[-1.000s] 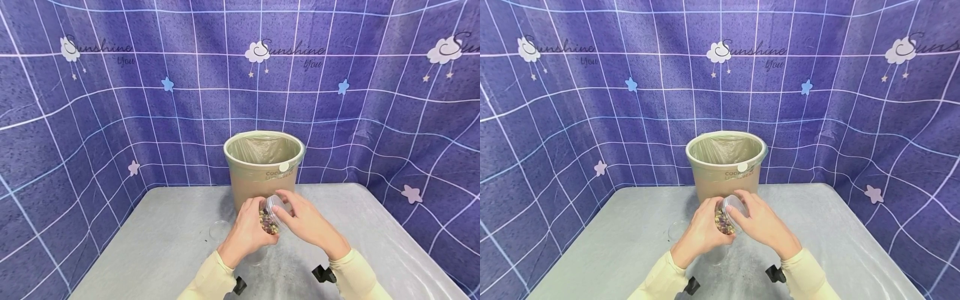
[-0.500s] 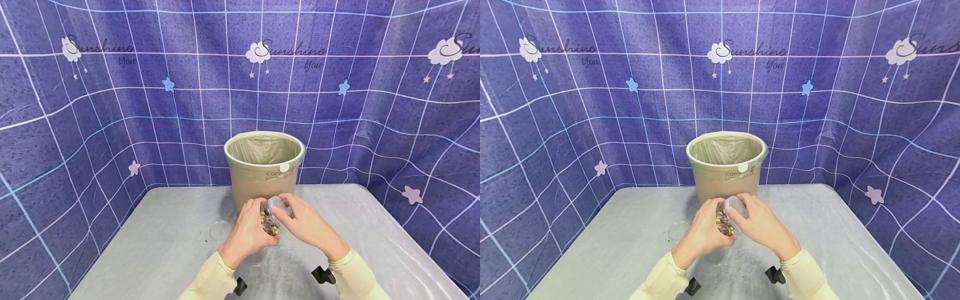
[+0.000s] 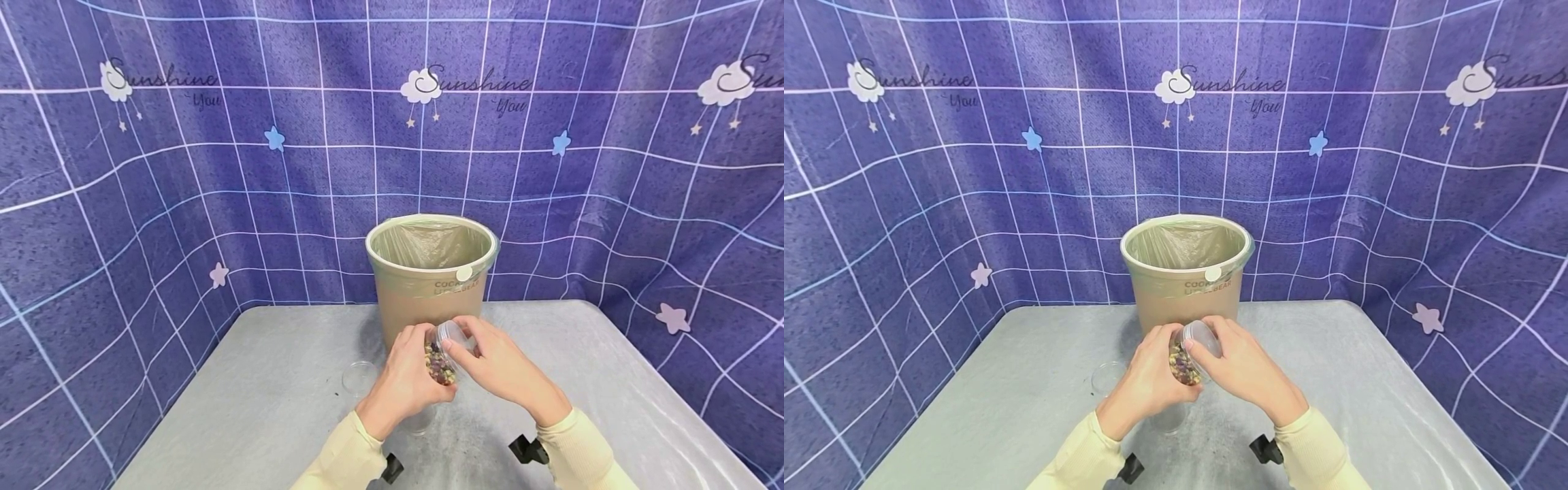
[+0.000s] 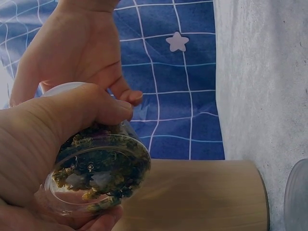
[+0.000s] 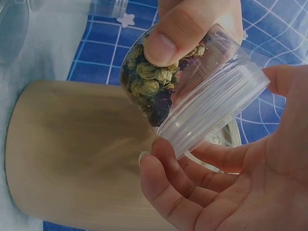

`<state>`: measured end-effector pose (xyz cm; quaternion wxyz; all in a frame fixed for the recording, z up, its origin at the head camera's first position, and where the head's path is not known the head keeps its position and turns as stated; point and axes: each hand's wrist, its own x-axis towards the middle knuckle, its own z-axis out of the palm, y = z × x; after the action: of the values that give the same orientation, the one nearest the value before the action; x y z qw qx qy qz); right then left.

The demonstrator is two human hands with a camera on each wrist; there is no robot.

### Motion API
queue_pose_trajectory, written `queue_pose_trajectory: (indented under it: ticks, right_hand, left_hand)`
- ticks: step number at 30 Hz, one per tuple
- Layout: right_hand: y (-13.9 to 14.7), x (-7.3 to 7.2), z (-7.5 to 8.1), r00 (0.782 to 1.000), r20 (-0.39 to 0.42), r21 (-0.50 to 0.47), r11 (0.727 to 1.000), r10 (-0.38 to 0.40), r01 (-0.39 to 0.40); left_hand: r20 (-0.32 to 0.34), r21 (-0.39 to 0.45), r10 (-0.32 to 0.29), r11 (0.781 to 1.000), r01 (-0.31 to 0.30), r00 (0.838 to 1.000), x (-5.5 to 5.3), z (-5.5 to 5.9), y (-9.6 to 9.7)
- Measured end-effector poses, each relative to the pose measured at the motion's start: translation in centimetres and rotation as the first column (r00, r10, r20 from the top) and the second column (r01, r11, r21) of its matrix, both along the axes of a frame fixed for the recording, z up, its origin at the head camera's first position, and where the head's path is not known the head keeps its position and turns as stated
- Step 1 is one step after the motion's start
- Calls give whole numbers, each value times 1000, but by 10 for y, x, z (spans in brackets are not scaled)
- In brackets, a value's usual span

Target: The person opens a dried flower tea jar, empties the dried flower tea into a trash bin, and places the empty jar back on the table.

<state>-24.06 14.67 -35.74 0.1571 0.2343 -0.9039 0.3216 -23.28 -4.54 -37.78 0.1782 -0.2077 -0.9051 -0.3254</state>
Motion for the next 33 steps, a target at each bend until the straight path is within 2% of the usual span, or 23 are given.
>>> queue_pose_trajectory:
  ticks: [13, 21, 33]
  right_hand:
    - [2, 2, 1, 999, -25, -3, 1000, 22, -22]
    - [4, 3, 2, 997, -18, -18, 997, 71, -71]
    - [8, 5, 4, 993, -45, 24, 993, 113, -112]
  left_hand:
    - [5, -1, 0, 1000, 0, 1000, 0, 0, 0]
    - [-10, 3, -2, 1000, 2, 1000, -1, 0, 0]
    - [-25, -3, -5, 1000, 5, 1000, -1, -1, 0]
